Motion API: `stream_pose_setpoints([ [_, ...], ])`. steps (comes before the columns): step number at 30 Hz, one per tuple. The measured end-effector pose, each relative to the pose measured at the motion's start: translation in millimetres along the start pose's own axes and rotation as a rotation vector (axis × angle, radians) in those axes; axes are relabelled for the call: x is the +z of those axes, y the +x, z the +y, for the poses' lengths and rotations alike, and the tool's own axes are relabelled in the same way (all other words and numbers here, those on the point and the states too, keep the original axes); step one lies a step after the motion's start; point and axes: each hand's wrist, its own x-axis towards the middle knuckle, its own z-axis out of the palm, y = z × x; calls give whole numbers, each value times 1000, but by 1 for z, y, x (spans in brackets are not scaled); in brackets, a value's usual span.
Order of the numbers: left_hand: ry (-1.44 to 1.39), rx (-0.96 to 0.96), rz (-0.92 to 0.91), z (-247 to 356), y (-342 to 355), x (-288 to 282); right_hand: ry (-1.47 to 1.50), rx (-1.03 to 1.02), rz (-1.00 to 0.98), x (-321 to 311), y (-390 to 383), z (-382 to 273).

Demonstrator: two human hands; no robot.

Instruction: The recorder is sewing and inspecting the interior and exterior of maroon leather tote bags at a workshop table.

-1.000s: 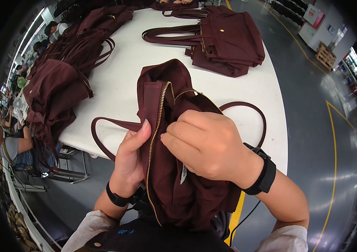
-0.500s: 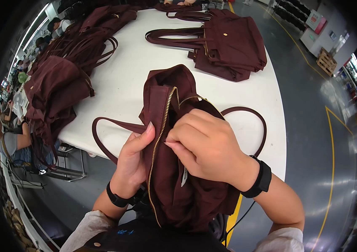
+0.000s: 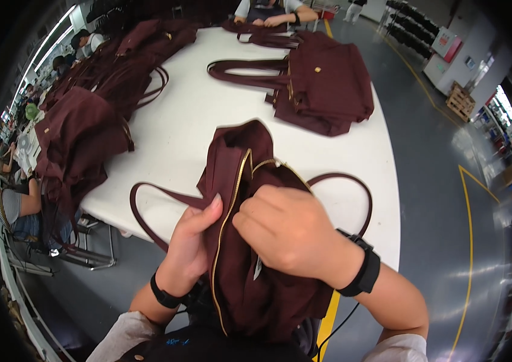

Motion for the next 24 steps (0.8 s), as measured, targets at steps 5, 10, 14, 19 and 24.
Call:
stream_pose_setpoints([
  [5, 30, 31, 14, -3, -1, 2, 36, 11, -126, -6, 6, 0],
  [10, 54, 18, -45, -1, -5, -5, 55, -40, -214, -9, 11, 2],
  [14, 53, 14, -26, 0, -5, -3, 75, 13, -254, -5, 9, 0],
  [19, -15, -18, -59, 1, -1, -6, 187, 167, -203, -8, 9, 0],
  [24, -54, -22, -94, 2, -1, -9, 313, 382, -119, -2, -4, -1],
])
